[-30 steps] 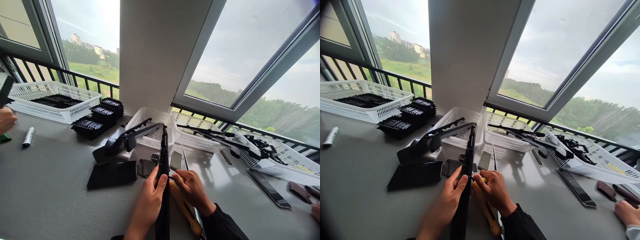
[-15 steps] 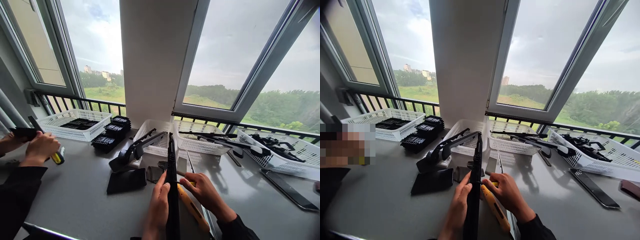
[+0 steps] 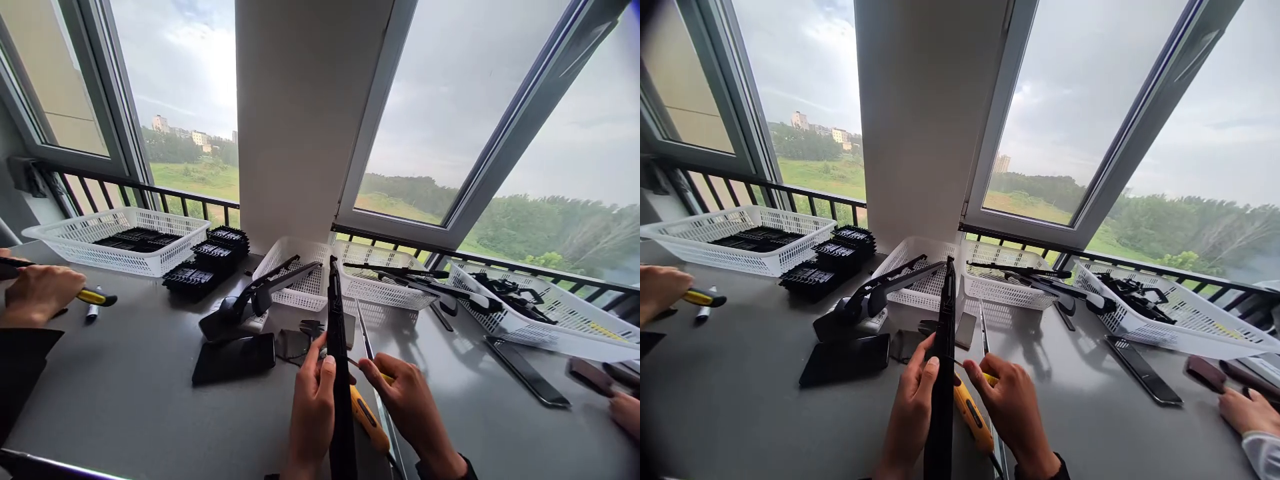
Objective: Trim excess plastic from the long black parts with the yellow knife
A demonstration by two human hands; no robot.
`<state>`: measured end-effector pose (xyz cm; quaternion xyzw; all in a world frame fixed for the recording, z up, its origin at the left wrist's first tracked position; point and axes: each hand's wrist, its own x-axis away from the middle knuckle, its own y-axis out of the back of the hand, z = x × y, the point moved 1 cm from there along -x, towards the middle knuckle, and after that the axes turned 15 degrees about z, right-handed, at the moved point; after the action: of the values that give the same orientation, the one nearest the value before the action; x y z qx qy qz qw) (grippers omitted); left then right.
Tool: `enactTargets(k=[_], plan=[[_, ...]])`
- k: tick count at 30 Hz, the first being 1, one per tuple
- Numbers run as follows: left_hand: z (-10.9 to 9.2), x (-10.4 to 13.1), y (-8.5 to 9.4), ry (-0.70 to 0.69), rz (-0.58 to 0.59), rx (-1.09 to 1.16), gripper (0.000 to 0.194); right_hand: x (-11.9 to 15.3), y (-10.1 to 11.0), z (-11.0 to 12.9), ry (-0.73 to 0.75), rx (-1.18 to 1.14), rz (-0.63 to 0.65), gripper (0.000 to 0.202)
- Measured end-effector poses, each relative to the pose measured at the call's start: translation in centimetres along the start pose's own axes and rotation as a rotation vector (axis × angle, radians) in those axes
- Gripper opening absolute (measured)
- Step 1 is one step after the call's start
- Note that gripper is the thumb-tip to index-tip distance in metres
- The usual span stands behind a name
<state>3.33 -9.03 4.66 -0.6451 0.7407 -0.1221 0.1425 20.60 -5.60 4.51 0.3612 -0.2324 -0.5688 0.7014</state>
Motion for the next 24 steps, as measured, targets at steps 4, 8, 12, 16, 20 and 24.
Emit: enactTargets(k=[4,8,12,16,20,24], plan=[[0.1,-0.1,-1.0,0.001,-0.074,0.014,0.065,0.4,0.1,-0.7,-0.005,-0.029,-0.016,0.078],[1.0,-0.8,-1.5,0.030,-0.131,0.052,0.063,0.4,0.1,-1.7,-0.029,-0.037,-0.003,0.076],[1.1,-1.5,-1.6,0.056,-0.038,0.047,0.059,0.1,0.4,-1.8,-0.047,-0.024,0.027,0.074],[0.1,-2.0,-1.1,0.105,0.101,-0.061,0.060,-0.1,0.6,-1.1,-0.085,-0.070,0.018,0.071],[-0.2,-2.1,-0.1,0.155,0.145,-0.132,0.068,-0.4,0.9,-0.7,-0.112,-0.096,0.026,0.070],[0.4,-2.5,0.6,0.186,0.180,-0.181,0.057,-0.7,1.3,-0.8,-0.116,-0.081,0.035,0.072]])
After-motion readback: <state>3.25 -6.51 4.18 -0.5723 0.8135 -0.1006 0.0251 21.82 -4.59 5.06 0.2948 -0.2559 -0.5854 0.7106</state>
